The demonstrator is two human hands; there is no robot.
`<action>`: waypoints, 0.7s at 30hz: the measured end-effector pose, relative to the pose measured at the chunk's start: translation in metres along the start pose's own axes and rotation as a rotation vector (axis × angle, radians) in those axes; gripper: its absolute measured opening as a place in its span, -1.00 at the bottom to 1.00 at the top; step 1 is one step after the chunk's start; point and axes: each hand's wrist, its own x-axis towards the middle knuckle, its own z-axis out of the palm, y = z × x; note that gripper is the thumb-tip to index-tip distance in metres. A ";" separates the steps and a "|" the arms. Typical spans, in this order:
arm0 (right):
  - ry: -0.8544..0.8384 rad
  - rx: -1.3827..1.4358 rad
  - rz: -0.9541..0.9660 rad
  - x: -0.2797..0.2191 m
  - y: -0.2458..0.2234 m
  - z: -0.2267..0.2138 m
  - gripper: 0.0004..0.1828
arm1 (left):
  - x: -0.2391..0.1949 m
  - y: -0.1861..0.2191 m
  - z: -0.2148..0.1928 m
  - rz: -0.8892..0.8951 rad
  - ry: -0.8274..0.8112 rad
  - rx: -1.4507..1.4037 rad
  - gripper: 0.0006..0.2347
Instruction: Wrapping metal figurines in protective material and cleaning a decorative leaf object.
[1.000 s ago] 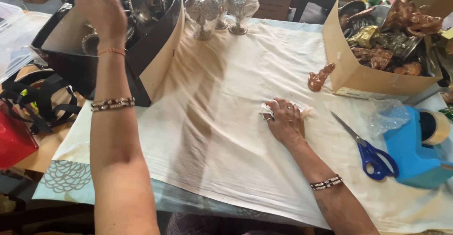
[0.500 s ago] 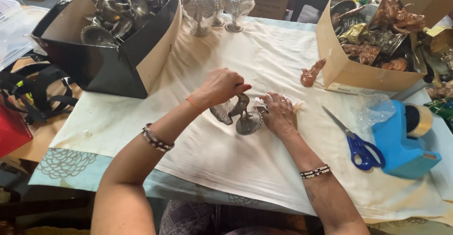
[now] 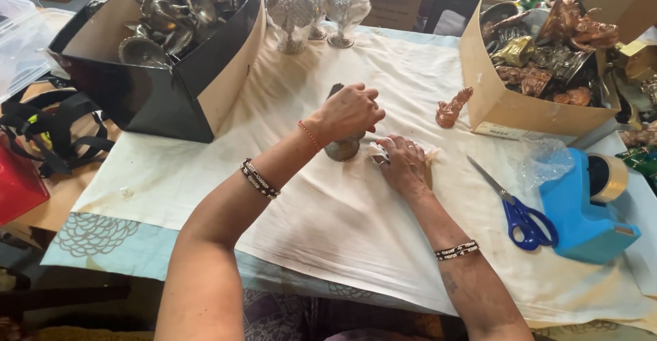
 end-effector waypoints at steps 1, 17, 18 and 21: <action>-0.002 0.000 0.003 0.000 0.001 0.001 -0.58 | -0.004 0.002 -0.006 0.002 0.000 -0.003 -0.72; -0.011 -0.036 0.005 -0.001 -0.003 -0.011 -0.53 | -0.059 0.068 0.068 -1.016 0.655 -0.890 0.22; -0.020 -0.034 0.058 -0.001 -0.007 -0.014 -0.50 | -0.059 0.071 0.068 -0.995 0.630 -0.951 0.25; 0.066 -0.202 0.161 0.004 -0.027 -0.038 -0.31 | -0.048 0.075 0.029 -1.269 0.318 -1.132 0.16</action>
